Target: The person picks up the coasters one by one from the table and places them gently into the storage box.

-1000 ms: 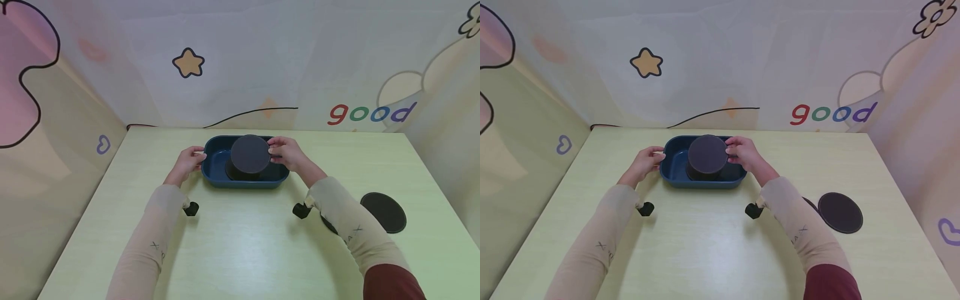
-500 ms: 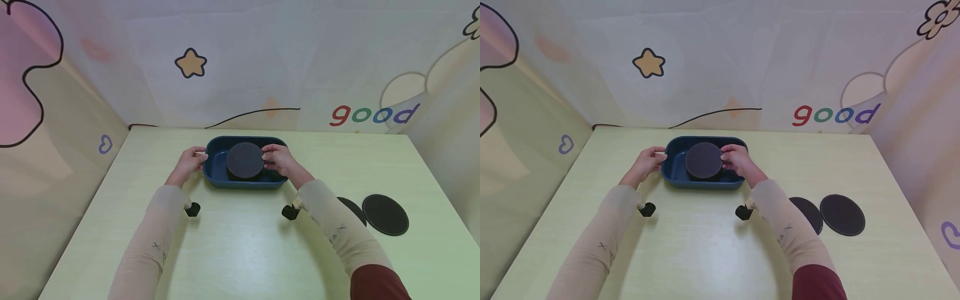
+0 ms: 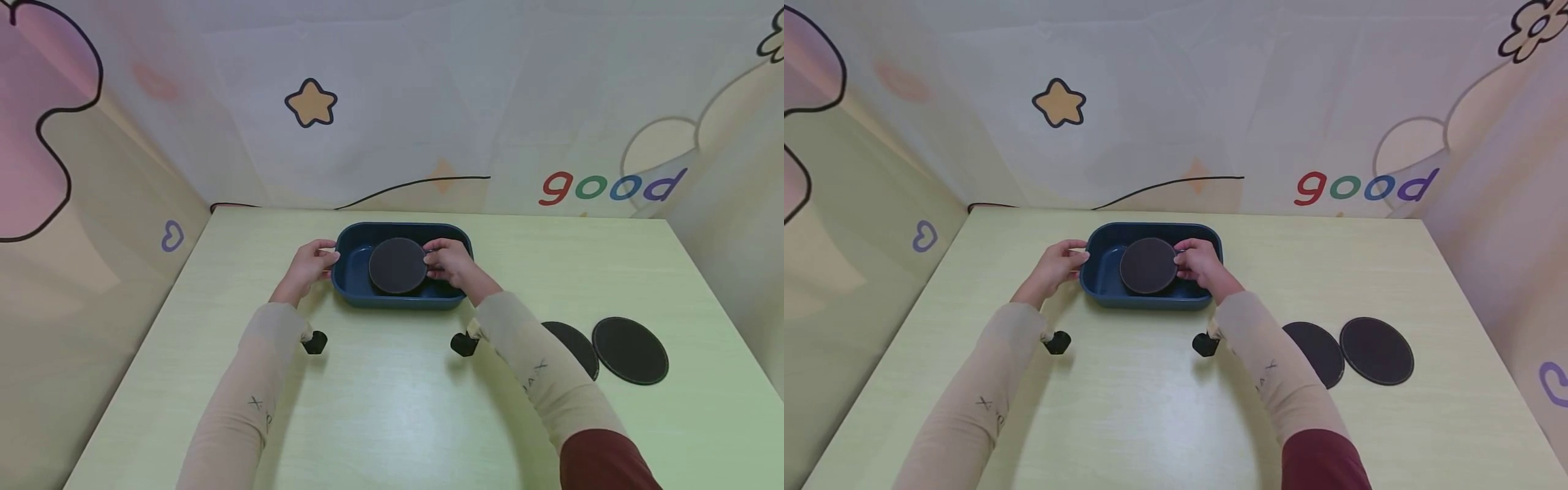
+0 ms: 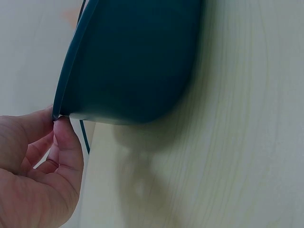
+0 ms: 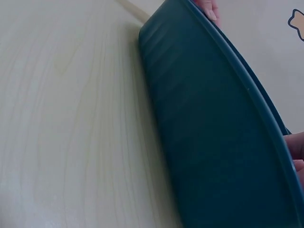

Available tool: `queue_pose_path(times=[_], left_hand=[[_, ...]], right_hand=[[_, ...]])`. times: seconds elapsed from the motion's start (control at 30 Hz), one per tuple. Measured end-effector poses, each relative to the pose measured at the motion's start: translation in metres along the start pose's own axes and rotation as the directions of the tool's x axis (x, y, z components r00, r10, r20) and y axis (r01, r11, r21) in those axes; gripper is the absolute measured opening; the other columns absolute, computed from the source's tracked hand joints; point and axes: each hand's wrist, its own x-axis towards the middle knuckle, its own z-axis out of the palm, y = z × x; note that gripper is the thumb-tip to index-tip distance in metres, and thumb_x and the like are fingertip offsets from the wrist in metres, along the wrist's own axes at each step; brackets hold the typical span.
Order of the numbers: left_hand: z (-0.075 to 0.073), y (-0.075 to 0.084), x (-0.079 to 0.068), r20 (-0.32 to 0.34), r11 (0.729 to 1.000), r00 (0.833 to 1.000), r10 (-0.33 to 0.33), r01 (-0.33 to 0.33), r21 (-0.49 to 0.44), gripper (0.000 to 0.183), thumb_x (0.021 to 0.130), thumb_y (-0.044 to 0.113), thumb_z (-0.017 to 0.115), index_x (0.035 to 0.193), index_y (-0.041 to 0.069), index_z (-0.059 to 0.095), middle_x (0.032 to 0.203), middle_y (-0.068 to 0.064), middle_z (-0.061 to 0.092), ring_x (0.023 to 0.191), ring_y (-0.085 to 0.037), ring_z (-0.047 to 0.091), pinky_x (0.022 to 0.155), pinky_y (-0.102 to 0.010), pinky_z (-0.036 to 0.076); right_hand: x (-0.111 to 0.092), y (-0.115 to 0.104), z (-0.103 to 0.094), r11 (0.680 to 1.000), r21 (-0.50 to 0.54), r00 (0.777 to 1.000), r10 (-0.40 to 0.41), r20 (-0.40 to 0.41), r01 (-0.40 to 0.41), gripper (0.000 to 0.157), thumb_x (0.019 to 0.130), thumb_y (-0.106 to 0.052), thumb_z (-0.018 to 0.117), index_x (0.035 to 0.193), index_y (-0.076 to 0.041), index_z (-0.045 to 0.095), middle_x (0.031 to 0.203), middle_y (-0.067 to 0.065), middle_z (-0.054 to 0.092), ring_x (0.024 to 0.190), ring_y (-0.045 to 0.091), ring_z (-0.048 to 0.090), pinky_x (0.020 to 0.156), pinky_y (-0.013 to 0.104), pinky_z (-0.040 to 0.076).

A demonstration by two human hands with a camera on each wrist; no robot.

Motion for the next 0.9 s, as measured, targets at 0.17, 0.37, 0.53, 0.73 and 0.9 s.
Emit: queue_pose_path(times=[0.17, 0.37, 0.53, 0.73, 0.9], left_hand=[[0.0, 0.001, 0.0, -0.002, 1.0, 1.0, -0.005, 0.005, 0.003, 0.038, 0.091, 0.018, 0.05, 0.128, 0.012, 0.044, 0.103, -0.007, 0.048, 0.086, -0.018, 0.053, 0.064, -0.017, 0.047], [0.0, 0.002, -0.001, 0.0, 1.0, 1.0, -0.009, 0.009, -0.001, 0.038, 0.091, 0.018, 0.05, 0.128, 0.012, 0.044, 0.103, -0.006, 0.048, 0.087, -0.019, 0.053, 0.064, -0.018, 0.047], [0.0, 0.001, 0.0, -0.002, 1.0, 1.0, -0.006, 0.006, 0.003, 0.038, 0.091, 0.018, 0.05, 0.128, 0.012, 0.044, 0.103, -0.006, 0.049, 0.086, -0.018, 0.053, 0.063, -0.017, 0.047], [0.001, 0.0, 0.0, -0.008, 1.0, 1.0, -0.01, 0.01, -0.003, 0.038, 0.091, 0.018, 0.051, 0.127, 0.012, 0.044, 0.103, -0.007, 0.049, 0.085, -0.018, 0.054, 0.063, -0.017, 0.047], [0.001, 0.0, 0.0, -0.011, 1.0, 1.0, -0.013, 0.013, 0.003, 0.038, 0.091, 0.018, 0.051, 0.127, 0.012, 0.044, 0.104, -0.007, 0.049, 0.084, -0.018, 0.053, 0.063, -0.017, 0.047]], right_hand=[[0.002, 0.001, 0.0, 1.0, -0.026, 1.0, 0.009, -0.004, -0.009, 0.019, 0.084, 0.005, 0.05, 0.1, -0.005, 0.05, 0.067, -0.001, 0.052, 0.054, 0.01, 0.051, 0.052, 0.021, 0.047], [0.006, 0.003, 0.002, 0.998, -0.063, 0.999, 0.028, -0.037, -0.031, 0.018, 0.084, 0.005, 0.051, 0.1, -0.004, 0.05, 0.069, 0.0, 0.052, 0.054, 0.011, 0.051, 0.052, 0.021, 0.046], [0.009, 0.005, 0.004, 0.992, -0.11, 0.994, 0.044, -0.096, -0.055, 0.02, 0.083, 0.007, 0.051, 0.101, -0.002, 0.051, 0.069, 0.002, 0.051, 0.052, 0.01, 0.05, 0.049, 0.021, 0.046], [0.01, 0.007, 0.006, 0.976, -0.204, 0.99, 0.045, -0.136, -0.073, 0.024, 0.083, 0.006, 0.052, 0.106, 0.001, 0.052, 0.078, 0.006, 0.049, 0.055, 0.012, 0.048, 0.048, 0.021, 0.046], [0.01, 0.007, 0.007, 0.963, -0.256, 0.988, 0.044, -0.145, -0.08, 0.025, 0.084, 0.006, 0.051, 0.108, 0.001, 0.054, 0.086, 0.007, 0.05, 0.062, 0.014, 0.049, 0.049, 0.02, 0.047]])
